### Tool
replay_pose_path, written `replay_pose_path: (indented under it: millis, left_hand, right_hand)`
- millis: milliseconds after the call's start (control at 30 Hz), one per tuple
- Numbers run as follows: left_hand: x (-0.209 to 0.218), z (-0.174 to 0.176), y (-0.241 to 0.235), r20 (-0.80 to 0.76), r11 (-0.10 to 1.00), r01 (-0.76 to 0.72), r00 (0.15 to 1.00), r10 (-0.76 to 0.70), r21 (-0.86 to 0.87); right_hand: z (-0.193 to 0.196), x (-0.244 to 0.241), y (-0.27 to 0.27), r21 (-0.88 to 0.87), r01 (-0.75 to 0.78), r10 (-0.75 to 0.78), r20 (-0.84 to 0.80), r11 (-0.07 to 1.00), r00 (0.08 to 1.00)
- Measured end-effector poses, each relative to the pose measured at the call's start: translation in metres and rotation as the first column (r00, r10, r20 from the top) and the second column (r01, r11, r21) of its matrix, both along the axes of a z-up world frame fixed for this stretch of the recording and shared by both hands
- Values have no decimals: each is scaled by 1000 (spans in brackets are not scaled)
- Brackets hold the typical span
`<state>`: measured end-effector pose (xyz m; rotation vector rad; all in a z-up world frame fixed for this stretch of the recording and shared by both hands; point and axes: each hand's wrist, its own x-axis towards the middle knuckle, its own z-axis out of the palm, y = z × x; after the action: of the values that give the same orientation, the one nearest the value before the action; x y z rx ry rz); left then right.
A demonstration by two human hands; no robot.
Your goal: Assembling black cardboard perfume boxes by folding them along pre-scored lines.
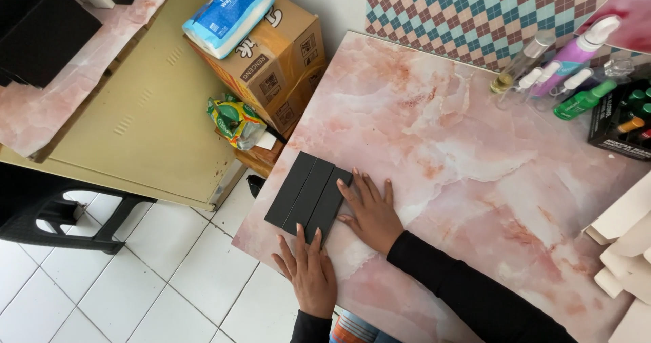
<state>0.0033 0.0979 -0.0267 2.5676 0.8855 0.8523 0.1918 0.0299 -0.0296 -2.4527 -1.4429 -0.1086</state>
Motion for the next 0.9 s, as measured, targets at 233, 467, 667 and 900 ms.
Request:
replay_pose_path:
  millis: [233, 467, 667, 900]
  left_hand:
    - [0, 6, -2, -12, 997, -3, 1000, 4, 82]
    - [11, 19, -46, -24, 964, 251, 968, -250, 85]
    - [54, 20, -133, -64, 654, 739, 654, -754, -160]
    - [95, 7, -229, -83, 314, 930, 303, -949, -192]
  right_hand:
    - [-1, 1, -12, 163, -14, 36, -134, 986, 990]
    - [-13, -9, -77, 416, -87, 250, -355, 905, 901]
    - [-13, -26, -177, 451, -137, 302, -319, 882, 898]
    - [39, -38, -313, 477, 187, 110, -527, 859, 843]
